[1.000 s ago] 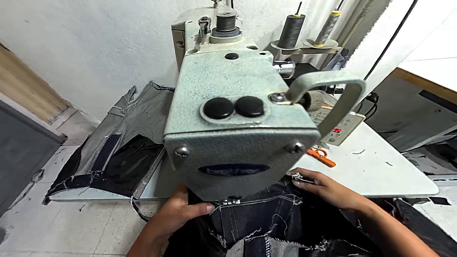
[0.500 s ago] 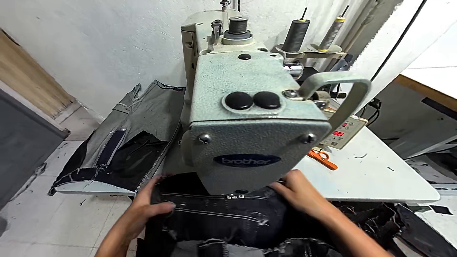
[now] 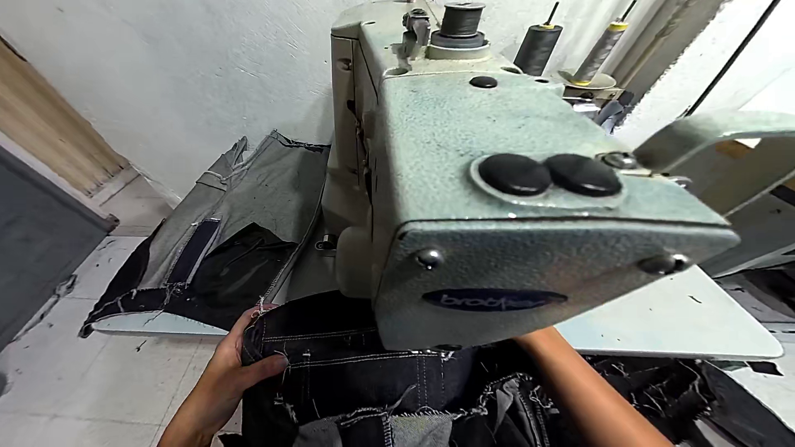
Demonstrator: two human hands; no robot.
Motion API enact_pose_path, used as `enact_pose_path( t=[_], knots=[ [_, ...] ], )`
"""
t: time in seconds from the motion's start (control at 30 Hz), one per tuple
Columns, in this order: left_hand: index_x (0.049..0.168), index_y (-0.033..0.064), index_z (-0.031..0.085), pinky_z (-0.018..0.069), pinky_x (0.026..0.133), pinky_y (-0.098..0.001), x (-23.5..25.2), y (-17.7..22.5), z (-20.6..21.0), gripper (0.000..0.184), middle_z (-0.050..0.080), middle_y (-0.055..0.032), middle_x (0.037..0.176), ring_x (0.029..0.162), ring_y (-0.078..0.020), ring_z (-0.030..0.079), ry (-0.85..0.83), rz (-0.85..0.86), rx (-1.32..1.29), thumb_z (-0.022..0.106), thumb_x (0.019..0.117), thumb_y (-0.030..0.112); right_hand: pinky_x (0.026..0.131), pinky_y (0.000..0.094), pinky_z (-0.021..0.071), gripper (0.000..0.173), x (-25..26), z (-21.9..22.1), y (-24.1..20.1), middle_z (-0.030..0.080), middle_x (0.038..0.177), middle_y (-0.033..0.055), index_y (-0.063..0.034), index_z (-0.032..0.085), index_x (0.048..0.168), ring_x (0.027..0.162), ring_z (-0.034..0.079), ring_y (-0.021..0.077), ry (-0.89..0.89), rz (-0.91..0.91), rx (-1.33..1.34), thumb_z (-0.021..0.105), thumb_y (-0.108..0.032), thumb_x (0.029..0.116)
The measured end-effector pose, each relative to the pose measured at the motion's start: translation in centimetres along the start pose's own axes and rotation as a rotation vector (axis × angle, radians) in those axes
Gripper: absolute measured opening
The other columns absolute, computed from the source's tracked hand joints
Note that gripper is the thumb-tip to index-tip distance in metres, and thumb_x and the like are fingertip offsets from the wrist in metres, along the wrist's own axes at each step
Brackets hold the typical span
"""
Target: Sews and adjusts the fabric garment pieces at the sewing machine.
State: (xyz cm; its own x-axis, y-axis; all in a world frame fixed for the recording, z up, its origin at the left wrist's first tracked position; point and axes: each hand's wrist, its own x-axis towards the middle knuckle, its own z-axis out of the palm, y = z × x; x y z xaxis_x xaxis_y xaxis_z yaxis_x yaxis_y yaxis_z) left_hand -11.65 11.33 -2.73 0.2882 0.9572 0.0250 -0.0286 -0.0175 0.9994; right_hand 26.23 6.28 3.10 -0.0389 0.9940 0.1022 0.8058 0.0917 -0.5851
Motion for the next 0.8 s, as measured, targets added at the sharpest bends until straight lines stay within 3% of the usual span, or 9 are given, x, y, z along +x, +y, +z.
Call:
enact_pose_path(
  t=[0.1,0.17,0.3,0.37,0.47,0.53,0.6,0.7,0.8],
  knots=[
    [0.135,0.0073,0.051,0.061,0.09,-0.0296,0.0,-0.1,-0.2,0.088,0.073,0.0016,0.112,0.102,-0.0102,0.072,-0.019,0.012,-0.008,0.094,0.061,0.029,0.104,0.0486,0.0417,0.023,0.1,-1.1,-1.7,0.067,0.115,0.0276,0.0087,0.068,0.112,0.114,0.061,0.0389,-0.136,0.165,-0.029,0.059,-0.009,0.102],
    [0.134,0.0068,0.052,0.0607,0.091,-0.03,0.0,-0.1,-0.2,0.087,0.073,0.0013,0.114,0.103,-0.0107,0.071,-0.033,0.024,-0.008,0.094,0.0619,0.031,0.103,0.0499,0.043,0.022,0.1,-1.2,-0.9,0.068,0.113,0.0271,0.0083,0.069,0.111,0.112,0.062,0.039,-0.128,0.084,-0.062,0.06,-0.009,0.1011],
    [0.136,0.0018,0.049,0.0602,0.092,-0.0296,-0.1,0.2,-0.3,0.088,0.072,0.0009,0.115,0.105,-0.0094,0.071,-0.029,0.025,0.066,0.092,0.0637,0.028,0.074,0.0446,0.0559,0.014,-1.6,0.2,2.0,0.07,0.083,0.0164,0.0006,0.072,0.086,0.08,0.07,0.029,0.273,-0.321,-0.09,0.067,-0.012,0.0852],
    [0.138,-0.0028,0.045,0.0603,0.092,-0.0284,-0.1,0.3,-0.3,0.089,0.072,-0.0001,0.115,0.104,-0.0081,0.071,-0.018,0.014,0.137,0.09,0.0655,0.025,0.068,0.0459,0.0555,0.017,-1.8,-0.4,2.0,0.07,0.079,0.015,0.0,0.073,0.084,0.075,0.07,0.0285,0.251,-0.324,-0.093,0.069,-0.017,0.0866],
    [0.14,-0.0045,0.038,0.0604,0.09,-0.0266,-0.4,1.2,0.3,0.088,0.071,-0.0029,0.118,0.103,-0.0065,0.071,0.032,0.02,0.33,0.085,0.0695,0.019,0.07,0.0435,0.0572,0.038,-2.4,-1.4,2.8,0.069,0.088,0.0112,-0.0043,0.072,0.103,0.081,0.07,0.0259,0.158,-0.265,-0.204,0.067,-0.041,0.0926],
    [0.144,-0.0088,0.04,0.0563,0.093,-0.0388,-1.2,2.3,0.9,0.093,0.062,-0.0204,0.131,0.115,-0.0228,0.065,0.134,0.085,0.6,0.086,0.0703,0.024,0.073,0.0485,0.0577,0.051,-3.6,-1.6,3.9,0.069,0.094,0.0135,-0.0033,0.068,0.115,0.085,0.07,0.0305,0.108,-0.213,-0.267,0.067,-0.048,0.0916],
    [0.135,-0.0141,0.049,0.0542,0.089,-0.0485,-2.3,3.4,1.7,0.081,0.058,-0.0334,0.125,0.111,-0.0376,0.063,0.177,0.239,0.814,0.086,0.0769,0.027,0.078,0.0512,0.058,0.053,-5.1,-1.9,4.8,0.069,0.101,0.0147,-0.004,0.065,0.122,0.092,0.07,0.0326,0.048,-0.117,-0.248,0.07,-0.048,0.091],
    [0.107,-0.0121,0.063,0.0594,0.08,-0.039,-4.9,4.6,4.1,0.038,0.071,-0.0231,0.094,0.085,-0.0243,0.071,0.026,0.421,0.841,0.078,0.0889,0.018,0.083,0.0564,0.0569,0.057,-7.7,-2.1,5.7,0.07,0.108,0.0182,-0.0034,0.063,0.126,0.096,0.07,0.0374,0.001,0.031,-0.168,0.073,-0.047,0.0901],
    [0.103,-0.0075,0.071,0.0603,0.085,-0.04,-6.7,4.9,7.8,0.02,0.075,-0.0186,0.095,0.088,-0.0228,0.074,-0.244,0.315,0.738,0.068,0.0965,0.011,0.079,0.0591,0.0572,0.062,-10.2,-2.3,6.6,0.07,0.108,0.0181,-0.0032,0.064,0.126,0.093,0.071,0.0383,0.009,0.09,-0.152,0.07,-0.052,0.0892]
  ],
)
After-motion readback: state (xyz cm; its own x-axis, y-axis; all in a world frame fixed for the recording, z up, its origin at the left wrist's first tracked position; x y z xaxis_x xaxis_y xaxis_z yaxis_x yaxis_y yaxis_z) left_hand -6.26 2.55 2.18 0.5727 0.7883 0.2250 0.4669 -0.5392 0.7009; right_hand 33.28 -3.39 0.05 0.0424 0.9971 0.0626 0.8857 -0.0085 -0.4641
